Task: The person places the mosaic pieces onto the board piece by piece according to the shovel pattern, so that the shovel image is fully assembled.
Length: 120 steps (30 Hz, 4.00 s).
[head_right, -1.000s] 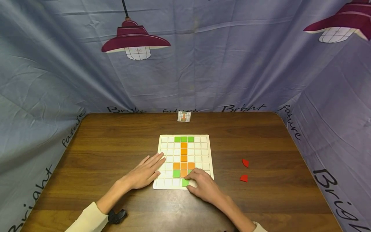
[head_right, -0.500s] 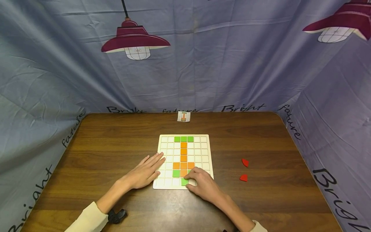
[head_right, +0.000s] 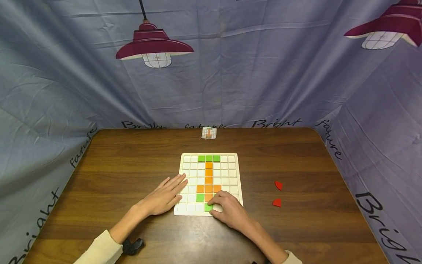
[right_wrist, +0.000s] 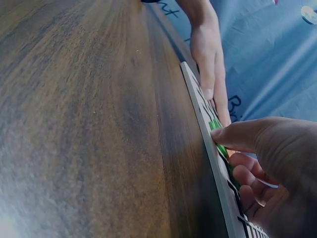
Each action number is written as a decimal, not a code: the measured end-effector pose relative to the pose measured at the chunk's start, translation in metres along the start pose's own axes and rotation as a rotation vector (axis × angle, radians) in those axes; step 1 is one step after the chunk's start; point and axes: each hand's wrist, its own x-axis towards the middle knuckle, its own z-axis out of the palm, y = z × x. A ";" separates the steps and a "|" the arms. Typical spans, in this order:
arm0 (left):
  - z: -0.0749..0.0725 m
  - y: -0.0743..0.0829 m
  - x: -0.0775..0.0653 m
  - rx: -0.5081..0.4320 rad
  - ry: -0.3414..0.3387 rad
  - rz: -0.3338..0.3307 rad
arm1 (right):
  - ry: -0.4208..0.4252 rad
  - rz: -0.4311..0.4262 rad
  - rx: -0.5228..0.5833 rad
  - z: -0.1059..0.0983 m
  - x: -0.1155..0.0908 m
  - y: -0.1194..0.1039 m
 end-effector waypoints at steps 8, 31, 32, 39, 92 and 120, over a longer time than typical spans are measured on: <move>0.002 0.000 0.000 -0.001 -0.002 0.004 | 0.081 0.039 0.024 -0.010 -0.010 0.004; -0.001 0.001 0.000 0.011 0.003 0.007 | 0.464 0.543 -0.201 -0.094 -0.130 0.064; -0.001 0.001 -0.001 0.011 0.003 0.006 | 0.456 0.565 -0.207 -0.094 -0.132 0.066; 0.001 0.001 0.001 0.020 0.001 0.010 | 0.428 0.595 -0.268 -0.089 -0.130 0.070; 0.002 -0.001 0.001 -0.001 -0.018 -0.006 | 0.141 0.335 -0.101 -0.077 -0.096 0.058; 0.001 0.000 0.001 0.010 -0.023 -0.010 | 0.187 0.196 -0.126 -0.074 -0.091 0.060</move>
